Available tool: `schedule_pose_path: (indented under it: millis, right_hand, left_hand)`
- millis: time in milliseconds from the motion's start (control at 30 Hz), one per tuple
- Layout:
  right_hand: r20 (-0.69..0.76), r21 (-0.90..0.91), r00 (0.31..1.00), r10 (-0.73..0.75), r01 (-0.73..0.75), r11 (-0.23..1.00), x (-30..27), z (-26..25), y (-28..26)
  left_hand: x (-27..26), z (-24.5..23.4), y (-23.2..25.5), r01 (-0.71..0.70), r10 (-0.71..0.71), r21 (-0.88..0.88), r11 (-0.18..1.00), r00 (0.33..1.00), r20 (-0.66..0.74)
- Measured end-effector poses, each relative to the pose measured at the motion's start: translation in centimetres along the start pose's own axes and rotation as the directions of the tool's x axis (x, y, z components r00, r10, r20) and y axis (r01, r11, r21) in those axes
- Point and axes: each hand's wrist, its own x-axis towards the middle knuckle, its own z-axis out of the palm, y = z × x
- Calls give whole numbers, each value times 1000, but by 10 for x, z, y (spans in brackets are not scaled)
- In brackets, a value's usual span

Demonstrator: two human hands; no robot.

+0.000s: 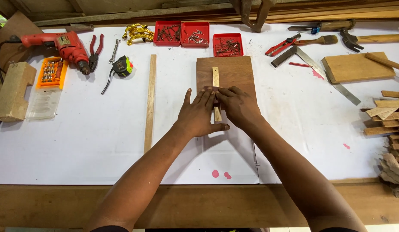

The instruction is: Sand wood using sandpaper.

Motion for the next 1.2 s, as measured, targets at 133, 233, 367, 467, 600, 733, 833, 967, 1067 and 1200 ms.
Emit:
schedule_pose_path:
  millis: [133,233,367,467,600,733,833,967,1067,1200]
  right_hand:
    - [-4,13,1000,24,-24,1000,-25,-5,-15]
    - [43,20,999,24,-25,1000,-36,-11,-24]
    - [57,30,997,50,-51,998,-35,-17,-26]
    - [81,36,994,68,-72,997,-24,-16,-21]
    - [40,22,998,48,-49,999,2,-7,-5]
    - [136,5,985,102,-103,995,39,-16,3]
    - [47,-14,996,82,-81,997,60,6,25]
    - [76,-55,992,96,-92,994,76,5,32]
    - [68,-104,996,63,-55,993,72,20,41]
    - [-8,-65,996,88,-88,994,61,18,29]
  left_hand:
    - [-24,4,15,1,-2,16,1000,1000,18]
    - [-35,6,22,-9,8,28,1000,999,40]
    - [-35,2,24,-4,2,31,1000,999,45]
    - [-24,0,18,2,-3,30,1000,999,40]
    - [4,-3,3,12,-13,30,999,999,45]
    - [36,-10,-13,24,-25,31,999,1000,17]
    - [57,-15,-25,45,-45,15,999,999,10]
    - [78,-15,-36,36,-36,39,999,999,0]
    - [77,-11,-36,37,-38,51,998,999,20]
    - [69,-5,-30,34,-34,38,999,999,-1]
